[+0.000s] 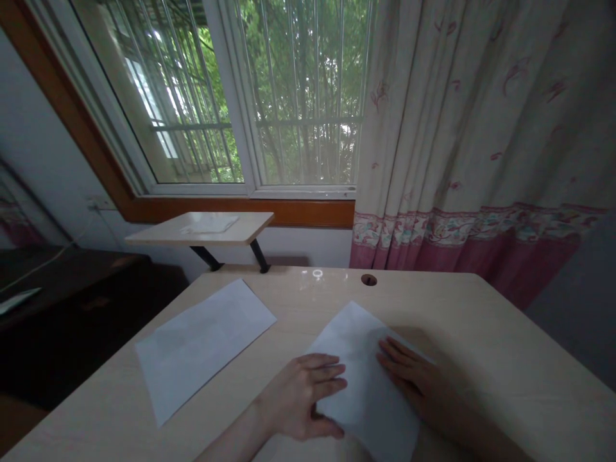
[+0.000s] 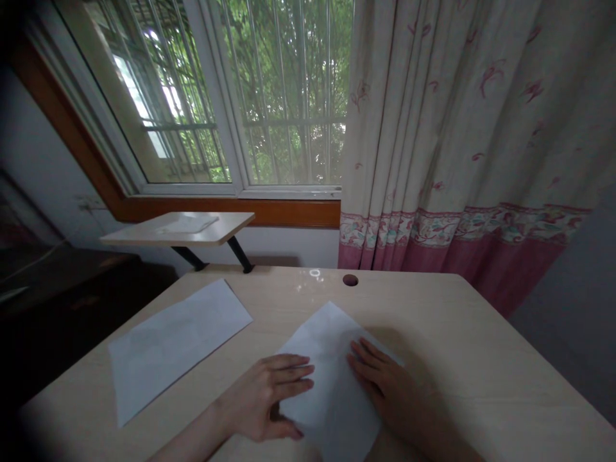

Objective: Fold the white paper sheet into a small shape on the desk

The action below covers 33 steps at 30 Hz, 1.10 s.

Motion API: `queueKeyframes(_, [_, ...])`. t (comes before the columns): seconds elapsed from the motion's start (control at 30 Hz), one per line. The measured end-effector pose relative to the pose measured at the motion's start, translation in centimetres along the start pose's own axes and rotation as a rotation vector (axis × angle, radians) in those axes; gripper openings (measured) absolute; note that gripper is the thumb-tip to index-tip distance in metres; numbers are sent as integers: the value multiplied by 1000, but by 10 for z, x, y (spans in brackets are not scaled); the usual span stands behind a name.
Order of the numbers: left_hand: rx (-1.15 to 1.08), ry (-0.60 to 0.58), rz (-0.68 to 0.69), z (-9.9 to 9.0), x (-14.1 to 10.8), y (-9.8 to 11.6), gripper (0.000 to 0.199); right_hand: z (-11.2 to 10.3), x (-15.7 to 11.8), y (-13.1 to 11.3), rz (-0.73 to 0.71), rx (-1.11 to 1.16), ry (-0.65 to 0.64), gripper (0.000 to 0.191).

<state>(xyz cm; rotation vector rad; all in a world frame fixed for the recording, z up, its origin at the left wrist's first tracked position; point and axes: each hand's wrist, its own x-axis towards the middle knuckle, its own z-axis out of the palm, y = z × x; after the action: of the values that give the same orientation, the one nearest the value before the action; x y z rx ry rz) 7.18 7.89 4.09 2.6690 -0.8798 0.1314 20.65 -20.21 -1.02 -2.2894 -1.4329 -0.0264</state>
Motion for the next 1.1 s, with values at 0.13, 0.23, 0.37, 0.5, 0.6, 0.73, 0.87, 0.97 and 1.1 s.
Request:
queueKeyframes(0.13, [33,32,41,-1,-1,4,46,-12,-1,-8,-74,7,-66,40])
queueKeyframes(0.23, [51,117,98,3,-2,6,39,-18,-1,-12,-127,53,-77,42])
queueKeyframes(0.37, [94,247,111,9,-2,9,30,-21,-3,-11,-208,164,-74,45])
queueKeyframes(0.5, [155,361,31,12,-1,8,29,-20,-8,-7,-236,245,44,53])
queueKeyframes(0.6, [190,471,-47,13,-1,5,35,-20,-12,-6,-248,242,163,51])
queueKeyframes(0.73, [194,557,-129,13,-2,2,30,-21,-18,-7,-179,153,211,52])
queueKeyframes(0.87, [192,593,-186,16,-3,0,28,-18,-21,-9,-122,75,246,54])
queueKeyframes(0.97, [182,608,-229,19,-3,-1,26,-13,-21,-10,-52,38,259,45])
queueKeyframes(1.1, [159,617,-342,21,-3,1,31,-7,-16,-11,64,74,250,40])
